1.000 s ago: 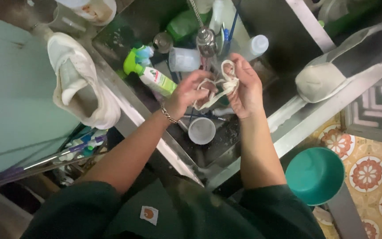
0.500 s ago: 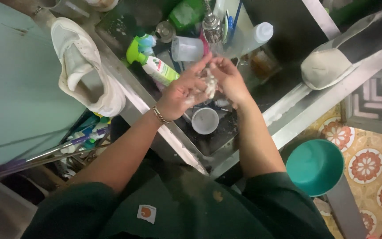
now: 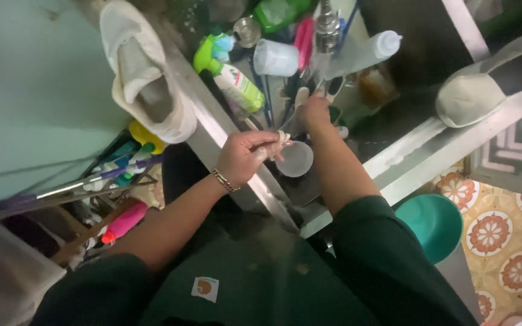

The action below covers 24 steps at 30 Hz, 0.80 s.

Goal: The person is cleaning a pair of white shoelaces by scrubbing them with a brush and cleaning solution, then rinsing them in a sink.

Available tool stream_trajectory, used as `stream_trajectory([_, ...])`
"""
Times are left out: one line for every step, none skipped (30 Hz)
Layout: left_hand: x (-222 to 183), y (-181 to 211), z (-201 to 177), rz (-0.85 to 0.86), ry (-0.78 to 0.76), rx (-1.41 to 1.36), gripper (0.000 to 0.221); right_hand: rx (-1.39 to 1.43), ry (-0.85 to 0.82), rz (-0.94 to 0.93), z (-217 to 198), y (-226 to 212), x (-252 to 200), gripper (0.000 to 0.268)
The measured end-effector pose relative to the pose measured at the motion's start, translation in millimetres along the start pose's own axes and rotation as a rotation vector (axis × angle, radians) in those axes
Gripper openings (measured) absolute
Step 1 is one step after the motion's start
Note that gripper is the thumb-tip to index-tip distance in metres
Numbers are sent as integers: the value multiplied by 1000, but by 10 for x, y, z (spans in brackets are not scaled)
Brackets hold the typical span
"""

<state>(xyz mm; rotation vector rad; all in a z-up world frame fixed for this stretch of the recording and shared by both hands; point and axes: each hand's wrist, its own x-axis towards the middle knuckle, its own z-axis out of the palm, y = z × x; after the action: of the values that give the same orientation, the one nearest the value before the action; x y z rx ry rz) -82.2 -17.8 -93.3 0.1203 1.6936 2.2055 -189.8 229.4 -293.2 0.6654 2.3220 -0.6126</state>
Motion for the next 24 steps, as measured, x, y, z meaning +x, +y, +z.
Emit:
stream_trajectory([-50, -28, -4, 9, 22, -38, 14, -119, -31, 16, 108, -12, 120, 52])
stream_trajectory([-110, 25, 5, 9, 30, -38, 14, -124, -35, 11, 56, -18, 19, 52])
stream_trajectory([-149, 76, 19, -15, 37, -16, 17, 50, -43, 50, -16, -17, -69, 54])
stream_trajectory([-188, 124, 35, -39, 43, 5, 20, 224, -52, 90, -89, -13, -155, 55])
stream_trajectory([-225, 77, 16, -41, 49, 0, 20, 216, -55, 90, -159, 56, -184, 55])
stream_trajectory([-262, 26, 1, -35, 42, -69, 18, 168, -64, 73, -230, 127, -211, 51])
stream_trajectory([-287, -23, -23, -30, 29, -136, 17, 124, -71, 59, -302, 203, -236, 49])
stream_trajectory([-288, -7, -40, -34, 29, -140, 17, 122, -73, 63, -361, 251, -271, 49])
stream_trajectory([-306, 10, -57, -28, 19, -91, 15, 60, -85, 43, -403, 315, -325, 47])
stream_trajectory([-324, 27, -67, -22, 9, -41, 14, -2, -98, 22, -449, 382, -379, 47])
stream_trajectory([-340, -27, -100, -25, 3, -42, 14, 1, -97, 28, -697, 301, -887, 47])
stream_trajectory([-357, -82, -127, -61, -27, 12, 21, 114, -59, -157, -958, 177, -1387, 50])
stream_trajectory([-393, -141, -143, -101, -54, 66, 29, 224, -22, -341, -1226, 51, -1921, 67])
stream_trajectory([-401, -180, -153, -107, -58, 64, 29, 226, -24, -334, -1227, 150, -2128, 67])
stream_trajectory([-406, -225, -154, -89, -74, 52, 27, 407, 6, -478, -1232, 262, -2342, 51])
stream_trajectory([-413, -273, -146, -72, -89, 39, 24, 588, 40, -620, -1238, 378, -2558, 43])
stream_trajectory([-422, -200, -115, -77, -98, 36, 24, 591, 46, -610, -1177, 479, -2668, 43])
stream_trajectory([-433, -126, -77, -65, -96, 121, 22, 592, 146, -635, -1117, 584, -2783, 36])
stream_trajectory([-438, -51, -44, -51, -95, 207, 20, 593, 248, -658, -1053, 685, -2900, 33])
stream_trajectory([-443, -9, 7, -54, -108, 206, 20, 596, 256, -647, -1037, 725, -2900, 33])
stream_trajectory([-440, 42, 46, -53, -117, 239, 22, 431, 450, -751, -1020, 751, -2891, 37])
stream_trajectory([-437, 96, 86, -52, -125, 273, 26, 255, 638, -847, -1005, 775, -2884, 51])
stream_trajectory([-446, 129, 185, -51, -138, 274, 26, 257, 647, -838, -924, 823, -2823, 51])
stream_trajectory([-456, 165, 281, -54, -140, 387, 18, 148, 780, -837, -846, 866, -2763, 51])
